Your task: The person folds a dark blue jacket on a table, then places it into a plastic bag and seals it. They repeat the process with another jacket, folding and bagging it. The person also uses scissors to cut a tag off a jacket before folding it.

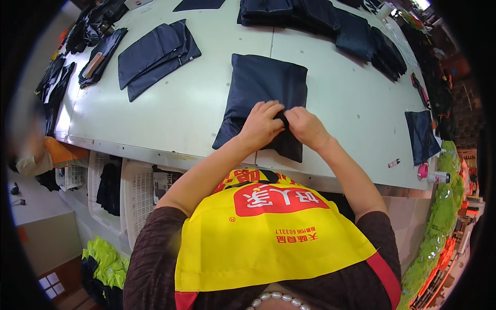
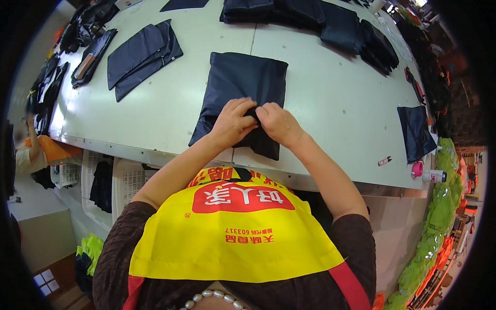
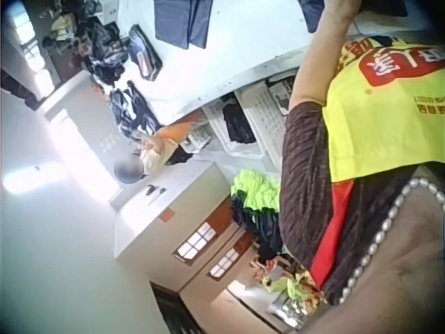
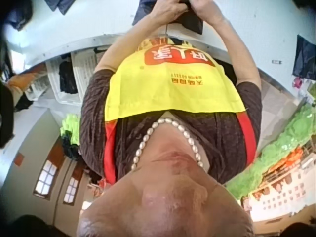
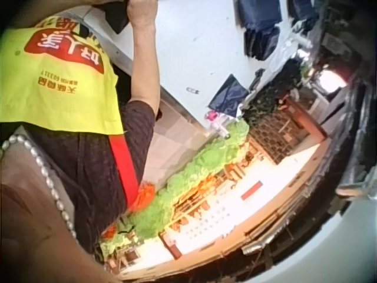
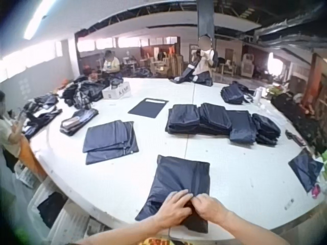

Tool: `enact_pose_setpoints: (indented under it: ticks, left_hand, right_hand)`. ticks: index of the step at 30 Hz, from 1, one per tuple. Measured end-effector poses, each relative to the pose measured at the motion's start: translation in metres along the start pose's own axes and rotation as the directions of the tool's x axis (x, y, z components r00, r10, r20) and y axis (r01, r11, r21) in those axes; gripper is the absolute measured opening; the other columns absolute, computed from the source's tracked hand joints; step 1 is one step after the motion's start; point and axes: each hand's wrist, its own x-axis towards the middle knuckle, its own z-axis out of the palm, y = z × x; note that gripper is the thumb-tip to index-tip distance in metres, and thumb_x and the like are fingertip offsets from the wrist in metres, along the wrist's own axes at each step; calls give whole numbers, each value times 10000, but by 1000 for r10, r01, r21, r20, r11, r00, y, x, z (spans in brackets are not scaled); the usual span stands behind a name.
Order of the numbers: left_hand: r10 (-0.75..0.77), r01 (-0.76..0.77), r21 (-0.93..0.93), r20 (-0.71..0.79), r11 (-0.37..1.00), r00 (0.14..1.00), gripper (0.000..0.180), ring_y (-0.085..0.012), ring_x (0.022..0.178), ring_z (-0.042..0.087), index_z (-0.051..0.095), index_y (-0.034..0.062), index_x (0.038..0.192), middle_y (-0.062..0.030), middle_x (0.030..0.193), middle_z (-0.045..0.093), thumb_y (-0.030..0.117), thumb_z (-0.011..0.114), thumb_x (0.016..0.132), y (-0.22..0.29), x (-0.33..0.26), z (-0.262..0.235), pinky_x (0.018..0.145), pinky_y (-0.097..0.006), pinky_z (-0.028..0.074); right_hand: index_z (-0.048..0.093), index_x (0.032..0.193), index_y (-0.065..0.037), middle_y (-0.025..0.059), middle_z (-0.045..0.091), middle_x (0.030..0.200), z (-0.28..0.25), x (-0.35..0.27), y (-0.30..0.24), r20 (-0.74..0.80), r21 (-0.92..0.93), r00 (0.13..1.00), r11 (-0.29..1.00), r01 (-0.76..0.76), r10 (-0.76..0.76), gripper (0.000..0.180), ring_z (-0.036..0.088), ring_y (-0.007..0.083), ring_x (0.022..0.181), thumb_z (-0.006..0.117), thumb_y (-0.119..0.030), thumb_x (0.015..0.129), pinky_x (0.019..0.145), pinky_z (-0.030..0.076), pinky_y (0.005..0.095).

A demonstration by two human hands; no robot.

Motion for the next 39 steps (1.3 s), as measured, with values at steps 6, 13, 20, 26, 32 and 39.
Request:
enact_pose_setpoints:
  ticks: [6,13,20,26,32,39]
  left_hand:
    - [-116,133,-139,123,981,986,89,-284,821,600,626,38,757,-98,836,637,95,688,728,-20,-15,20,761,-377,469]
    - [-50,60,-184,58,981,997,77,-272,806,604,651,42,782,-104,834,635,88,689,733,-7,-10,23,750,-354,482]
    - [-242,248,-142,60,958,968,81,-266,789,586,620,38,776,-91,799,609,92,676,754,-14,-21,22,741,-355,476]
    - [-237,231,-210,-4,950,971,79,-269,784,588,621,34,787,-94,786,610,85,673,754,-15,-24,25,730,-350,480]
    - [-273,259,-236,-31,937,961,72,-275,771,589,630,35,784,-99,790,615,72,679,745,-12,-25,22,693,-356,488]
    - [-291,268,-244,-64,932,955,84,-280,763,603,639,27,782,-110,774,629,66,697,734,-12,-27,28,685,-357,495]
  right_hand:
    - [511,987,-46,140,550,933,10,-11,3,46,118,869,861,-494,493,305,544,342,914,638,-55,711,766,470,426]
    - [321,1337,-15,259,479,1175,65,-21,21,134,-8,563,569,-822,815,700,501,445,1068,614,-1,701,873,459,470]
    - [567,948,39,230,610,869,33,-27,12,215,-67,554,578,-813,804,261,607,385,826,629,-152,780,759,491,445]
    - [603,787,11,107,597,655,10,-37,17,386,182,526,497,-849,758,289,586,172,629,615,-270,854,591,466,320]
    - [604,812,6,48,575,669,27,-62,36,460,472,580,368,-801,672,285,499,135,625,612,-271,877,588,430,295]
    - [581,809,-1,115,612,717,35,-61,15,186,278,607,551,-786,772,237,611,215,663,604,-230,867,612,470,359]
